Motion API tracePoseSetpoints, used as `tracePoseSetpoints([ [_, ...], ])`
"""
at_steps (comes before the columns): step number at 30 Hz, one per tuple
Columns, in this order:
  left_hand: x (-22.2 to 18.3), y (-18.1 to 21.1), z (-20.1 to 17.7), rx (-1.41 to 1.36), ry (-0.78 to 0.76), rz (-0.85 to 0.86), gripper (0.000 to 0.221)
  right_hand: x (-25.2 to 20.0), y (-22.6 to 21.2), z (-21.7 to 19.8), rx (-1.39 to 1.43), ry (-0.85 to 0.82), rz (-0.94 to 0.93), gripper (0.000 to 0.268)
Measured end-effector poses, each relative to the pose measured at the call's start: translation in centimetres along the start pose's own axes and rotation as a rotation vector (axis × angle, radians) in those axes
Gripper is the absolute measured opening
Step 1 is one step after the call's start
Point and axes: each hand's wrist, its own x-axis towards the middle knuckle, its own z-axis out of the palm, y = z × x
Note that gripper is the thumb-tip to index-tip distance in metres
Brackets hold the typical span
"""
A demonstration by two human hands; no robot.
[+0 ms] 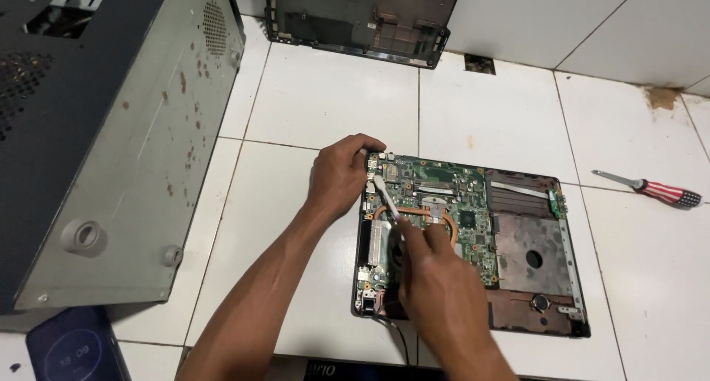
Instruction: Cleaning a laptop motherboard and its internal casing using a toothbrush to remove dust.
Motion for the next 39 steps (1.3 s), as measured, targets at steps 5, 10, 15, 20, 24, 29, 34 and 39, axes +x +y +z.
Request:
tracePoseSetpoints([
  [5,-0.3,0.4,-0.2,0.037,-0.025,0.000,0.041,2.4,0.0,1.0,0.001,0.028,-0.002,0.055],
  [10,0.2,-0.4,0.1,0.017,-0.043,-0.014,0.041,2.0,3.4,-1.4,0.049,-0.089,-0.022,0.061],
  [15,0.5,-1.4,0.8,-0.001,0.011,0.063,0.036,4.9,11.3,-1.8,0.007,0.187,0.118,0.046],
  [20,0.3,-0.9,0.7,0.029,-0.014,0.081,0.034,6.1,10.2,0.7,0.172,0.159,0.021,0.048],
  [24,0.4,-0.9,0.5,0.019,-0.032,0.072,0.036,6.1,15.5,0.2,0.029,0.166,0.082,0.044],
  [29,0.9,-1.1,1.6,0.095,0.022,0.043,0.031,2.2,16.7,-3.0,0.309,0.004,0.225,0.044],
  [34,0.7,-1.6,1.8,0.123,0.043,0.059,0.032,-1.7,18.4,-2.1,0.231,0.132,0.200,0.039],
  [39,0.6,-1.4,1.8,0.128,0.037,0.098,0.032,-4.4,18.6,-3.8,0.213,0.055,0.294,0.043],
])
